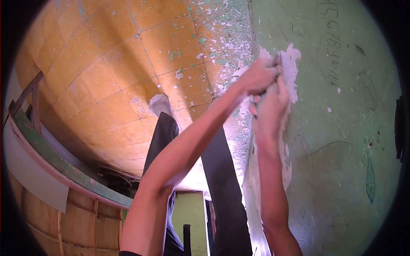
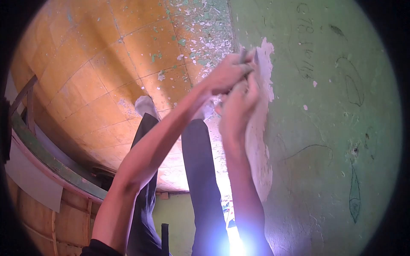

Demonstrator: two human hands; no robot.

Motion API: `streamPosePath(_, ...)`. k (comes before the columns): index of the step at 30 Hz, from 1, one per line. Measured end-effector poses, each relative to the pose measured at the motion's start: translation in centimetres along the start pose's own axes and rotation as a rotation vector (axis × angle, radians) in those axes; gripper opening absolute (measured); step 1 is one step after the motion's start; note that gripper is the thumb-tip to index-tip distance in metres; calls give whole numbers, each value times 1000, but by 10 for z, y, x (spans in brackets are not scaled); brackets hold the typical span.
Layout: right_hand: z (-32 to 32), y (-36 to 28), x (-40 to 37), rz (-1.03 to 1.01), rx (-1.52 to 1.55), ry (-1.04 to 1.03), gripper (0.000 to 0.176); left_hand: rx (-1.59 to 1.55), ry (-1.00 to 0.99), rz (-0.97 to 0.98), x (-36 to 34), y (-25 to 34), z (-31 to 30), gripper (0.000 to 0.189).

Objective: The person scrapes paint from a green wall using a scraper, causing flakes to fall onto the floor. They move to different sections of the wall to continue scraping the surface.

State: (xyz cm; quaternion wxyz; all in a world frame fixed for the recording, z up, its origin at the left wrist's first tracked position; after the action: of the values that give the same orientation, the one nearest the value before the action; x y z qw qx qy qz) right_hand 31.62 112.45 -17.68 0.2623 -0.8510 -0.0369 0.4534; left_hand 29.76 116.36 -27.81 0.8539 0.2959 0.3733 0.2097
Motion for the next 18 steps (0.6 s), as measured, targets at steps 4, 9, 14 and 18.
streamPosePath(4, 2, -1, -6, -7, 109, 10, 44, 27, -15, -14, -5, 6, 0, 20)
streamPosePath(9, -3, -7, -6, -32, 109, -50, 41, -15, 10, -86, -8, 14, 4, 18)
streamPosePath(14, -1, -7, -2, -27, 146, -68, 41, 27, 2, 24, -2, 9, 1, 16)
streamPosePath(18, 7, 11, 24, -39, 95, -47, 40, 2, 7, -96, 12, -5, -9, 15)
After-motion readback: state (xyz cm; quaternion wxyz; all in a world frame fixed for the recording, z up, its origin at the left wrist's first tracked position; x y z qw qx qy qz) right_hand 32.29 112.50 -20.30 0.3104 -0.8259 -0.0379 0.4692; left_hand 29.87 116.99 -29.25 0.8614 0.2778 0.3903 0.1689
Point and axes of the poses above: each hand's wrist, its own x-axis towards the middle knuckle, its own z-axis out of the palm, y = z × x, the point moved 3 cm from there along x, towards the middle knuckle, and after that the axes turned 9 degrees about -x, right-handed, at the moved point
